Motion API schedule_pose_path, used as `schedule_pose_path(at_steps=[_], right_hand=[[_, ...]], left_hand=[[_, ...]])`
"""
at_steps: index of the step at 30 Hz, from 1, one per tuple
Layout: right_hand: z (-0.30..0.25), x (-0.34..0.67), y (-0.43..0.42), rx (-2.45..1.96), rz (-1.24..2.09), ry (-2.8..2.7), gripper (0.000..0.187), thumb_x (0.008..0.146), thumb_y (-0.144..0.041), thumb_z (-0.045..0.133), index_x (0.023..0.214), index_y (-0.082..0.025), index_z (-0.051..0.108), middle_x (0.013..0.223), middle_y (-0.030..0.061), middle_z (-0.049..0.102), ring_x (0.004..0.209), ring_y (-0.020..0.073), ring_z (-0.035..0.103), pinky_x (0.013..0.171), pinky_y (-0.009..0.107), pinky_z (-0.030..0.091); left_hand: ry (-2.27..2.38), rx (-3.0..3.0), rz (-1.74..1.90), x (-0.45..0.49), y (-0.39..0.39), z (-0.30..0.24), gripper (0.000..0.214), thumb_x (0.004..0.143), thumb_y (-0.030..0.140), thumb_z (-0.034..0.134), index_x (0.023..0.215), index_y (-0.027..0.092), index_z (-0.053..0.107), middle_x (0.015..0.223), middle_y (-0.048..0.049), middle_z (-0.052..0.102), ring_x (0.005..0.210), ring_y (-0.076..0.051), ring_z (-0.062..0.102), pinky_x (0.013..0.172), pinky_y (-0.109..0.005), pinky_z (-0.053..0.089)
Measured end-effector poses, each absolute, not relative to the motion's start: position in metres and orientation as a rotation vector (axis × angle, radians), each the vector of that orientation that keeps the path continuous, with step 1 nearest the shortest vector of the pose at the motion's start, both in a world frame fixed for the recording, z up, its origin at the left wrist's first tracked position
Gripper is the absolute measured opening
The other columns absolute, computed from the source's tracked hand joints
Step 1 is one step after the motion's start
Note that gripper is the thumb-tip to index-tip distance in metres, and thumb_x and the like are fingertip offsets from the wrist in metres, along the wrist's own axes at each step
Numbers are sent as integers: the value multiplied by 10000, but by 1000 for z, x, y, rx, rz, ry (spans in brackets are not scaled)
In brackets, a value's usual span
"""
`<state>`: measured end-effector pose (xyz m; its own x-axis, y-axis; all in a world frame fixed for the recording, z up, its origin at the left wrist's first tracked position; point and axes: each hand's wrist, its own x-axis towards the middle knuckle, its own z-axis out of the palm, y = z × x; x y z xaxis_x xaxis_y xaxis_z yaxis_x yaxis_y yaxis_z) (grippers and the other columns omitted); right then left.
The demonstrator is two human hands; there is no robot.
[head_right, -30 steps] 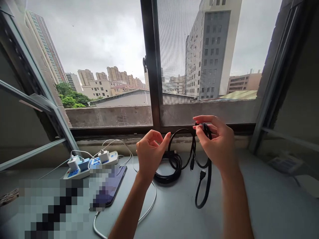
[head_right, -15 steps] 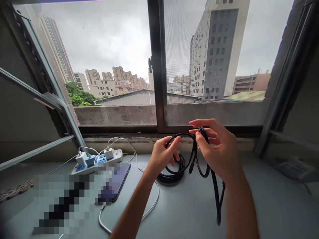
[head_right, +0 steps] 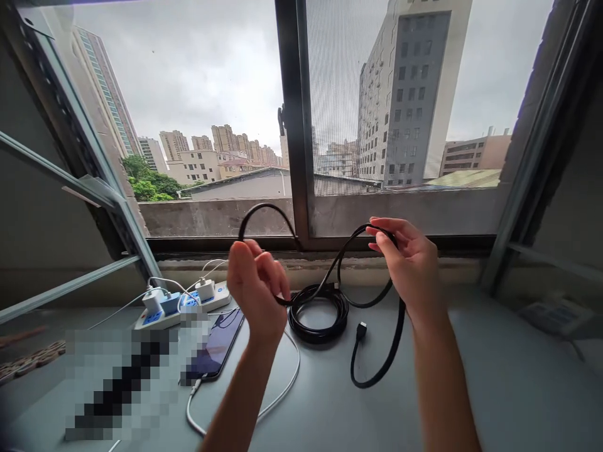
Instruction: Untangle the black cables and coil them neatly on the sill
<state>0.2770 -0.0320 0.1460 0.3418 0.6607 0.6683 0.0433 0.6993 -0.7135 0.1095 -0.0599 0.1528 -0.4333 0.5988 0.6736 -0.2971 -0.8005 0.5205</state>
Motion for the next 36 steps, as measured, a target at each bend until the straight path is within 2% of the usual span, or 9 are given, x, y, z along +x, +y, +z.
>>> schedule_pose_path(at_steps=[4,13,19,23,26,29,32,34,36], right_hand=[[148,284,-34,-729,498,-1195,103,765,-260,668,861,-228,686,1017,27,705,911,191,691,808,330,584],[145,291,-32,-845,580,-1208,274,689,-345,775,923,-242,677,1048,24,689,752,162,706,618,235,574],[144,289,-32,-877,630,-1296,300,728,-401,742,962,-222,681,901,36,691,676,139,665,477,189,500],[144,287,-32,-804,676,-1331,300,780,-426,693,995,-217,676,840,30,675,676,135,637,497,212,516],[144,290,-32,-767,717,-1356,299,780,-426,695,1005,-230,676,938,38,681,699,130,631,520,226,533],[144,295,-34,-757,760,-1389,338,773,-433,701,1048,-238,677,1050,59,671,719,140,640,562,265,564],[144,298,-39,-780,764,-1466,463,728,-393,752,1161,-273,644,1121,56,658,692,131,647,637,305,586],[142,297,-41,-849,709,-1505,524,711,-361,764,1210,-293,620,1175,51,644,694,137,659,660,324,599],[138,296,-42,-935,591,-1466,471,730,-346,736,1186,-279,640,1191,54,646,755,174,680,647,339,612]], left_hand=[[424,1122,2540,85,-51,163,429,924,545,524,715,196,389,395,85,263,288,-73,161,270,-164,124],[383,1143,2799,57,-52,172,479,870,604,572,701,186,409,392,81,262,285,-56,141,286,-187,98],[383,1193,2805,63,-52,171,458,905,560,553,694,191,383,387,78,257,282,-57,148,288,-189,77],[532,1169,2746,70,-60,169,404,964,503,475,732,183,393,427,62,267,323,-48,200,335,-176,144],[647,1151,2730,71,-62,169,351,985,459,429,770,181,431,439,57,278,347,-52,217,363,-175,172],[642,1103,2864,67,-58,173,291,976,399,395,816,167,467,403,71,272,321,-75,176,333,-197,125],[647,1063,2900,60,-54,176,245,962,344,374,822,161,456,387,83,268,307,-99,156,326,-234,100],[648,1045,2902,56,-54,178,219,947,313,379,811,159,456,383,83,269,306,-106,156,330,-246,101],[635,1049,2916,53,-55,179,224,942,322,388,825,152,475,386,84,274,309,-106,154,335,-251,103]])
